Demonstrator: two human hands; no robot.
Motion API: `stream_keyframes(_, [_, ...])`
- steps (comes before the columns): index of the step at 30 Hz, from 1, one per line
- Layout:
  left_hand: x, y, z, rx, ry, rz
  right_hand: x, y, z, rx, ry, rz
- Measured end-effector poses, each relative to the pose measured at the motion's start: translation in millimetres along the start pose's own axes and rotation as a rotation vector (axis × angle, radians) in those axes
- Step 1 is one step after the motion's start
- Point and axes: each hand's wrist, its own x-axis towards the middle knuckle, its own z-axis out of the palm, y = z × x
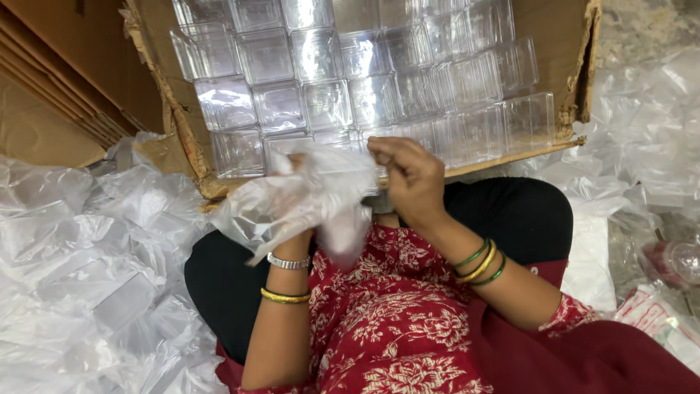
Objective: The person sits on the floor and packs small clear plastic boxes into thin plastic bags, twisting the bags closed. The person places the bagged boxes into a large cardboard carton filled with rows of plastic boxes and continues bagging more boxes.
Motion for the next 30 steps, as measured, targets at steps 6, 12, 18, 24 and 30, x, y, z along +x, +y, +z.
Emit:
stream_keyframes(6, [-28.7, 5.5, 8.9, -0.099, -0.124, 0.052, 2.9, -11.6, -4.3, 0.383, -0.100, 0.149])
stream_keyframes(12, [-41.2, 17.1, 9.4, 0.002, -0.186, 0.262, -0.1, -0.3, -2.5, 0.296, -0.070, 0.012])
stream_keyframes(18, [-43.0, 20.4, 9.1, 0.184, -0.166, 0.513, -0.6, 13.0, 3.2, 0.395, 0.127, 0.181])
stream_keyframes(24, [-31.3, 3.3, -4.6, -0.368, -0.206, 0.144, 1.5, 12.1, 1.7, -0.001, 0.104, 0.073])
stream_keyframes(30, [-28.5, 2.7, -4.4, -0.187, -0.101, 0.050, -1.3, 2.1, 2.8, 0.293, -0.033, 0.130])
